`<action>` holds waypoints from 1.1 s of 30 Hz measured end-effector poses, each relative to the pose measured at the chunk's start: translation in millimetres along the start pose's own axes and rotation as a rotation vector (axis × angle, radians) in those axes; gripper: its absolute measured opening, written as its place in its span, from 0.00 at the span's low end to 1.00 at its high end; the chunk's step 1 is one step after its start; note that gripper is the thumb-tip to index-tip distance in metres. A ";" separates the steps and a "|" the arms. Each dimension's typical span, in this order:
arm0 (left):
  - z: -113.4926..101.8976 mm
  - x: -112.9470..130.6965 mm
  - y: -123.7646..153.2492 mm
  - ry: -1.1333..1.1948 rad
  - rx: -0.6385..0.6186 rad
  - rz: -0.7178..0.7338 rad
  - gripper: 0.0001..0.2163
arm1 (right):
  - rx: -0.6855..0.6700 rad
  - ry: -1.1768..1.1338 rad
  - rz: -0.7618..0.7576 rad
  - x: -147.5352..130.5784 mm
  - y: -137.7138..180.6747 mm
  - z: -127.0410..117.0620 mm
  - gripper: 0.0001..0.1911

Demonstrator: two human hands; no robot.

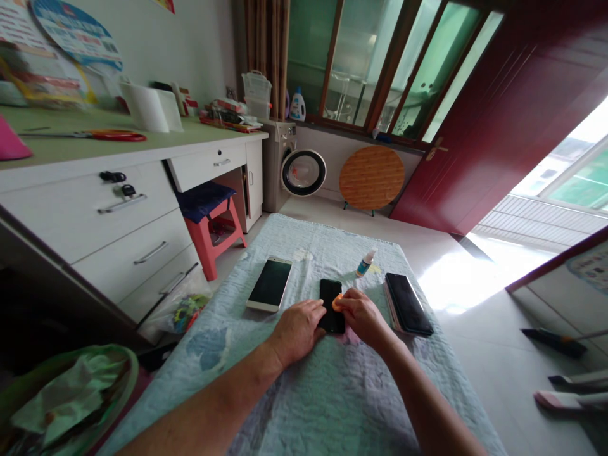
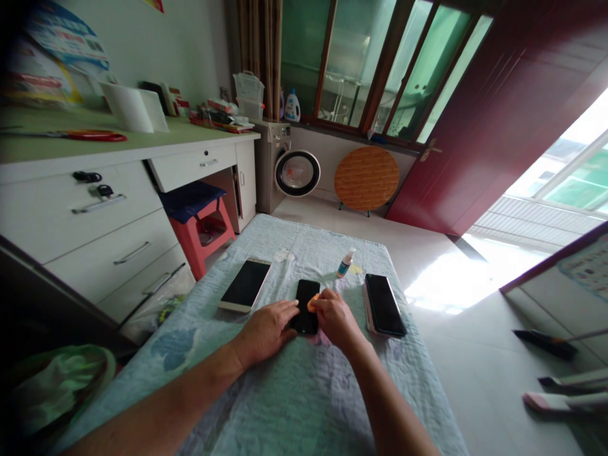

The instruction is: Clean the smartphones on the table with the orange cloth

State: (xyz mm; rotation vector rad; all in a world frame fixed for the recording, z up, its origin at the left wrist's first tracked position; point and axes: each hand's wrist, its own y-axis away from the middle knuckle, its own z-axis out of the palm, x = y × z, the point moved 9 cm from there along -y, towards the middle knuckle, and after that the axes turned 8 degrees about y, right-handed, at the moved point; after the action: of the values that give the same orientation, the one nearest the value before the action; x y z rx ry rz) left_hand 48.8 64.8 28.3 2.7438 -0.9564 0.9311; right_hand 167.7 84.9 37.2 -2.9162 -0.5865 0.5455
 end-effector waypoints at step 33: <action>1.1 -4.1 -0.4 0.067 0.013 -0.018 0.16 | 0.093 0.042 0.025 3.3 -41.8 13.1 0.13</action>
State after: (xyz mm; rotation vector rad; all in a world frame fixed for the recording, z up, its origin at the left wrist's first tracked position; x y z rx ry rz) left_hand 47.2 67.0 25.1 2.7079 -0.9157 1.0231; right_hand 151.0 125.1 31.6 -2.8433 -0.5053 0.4997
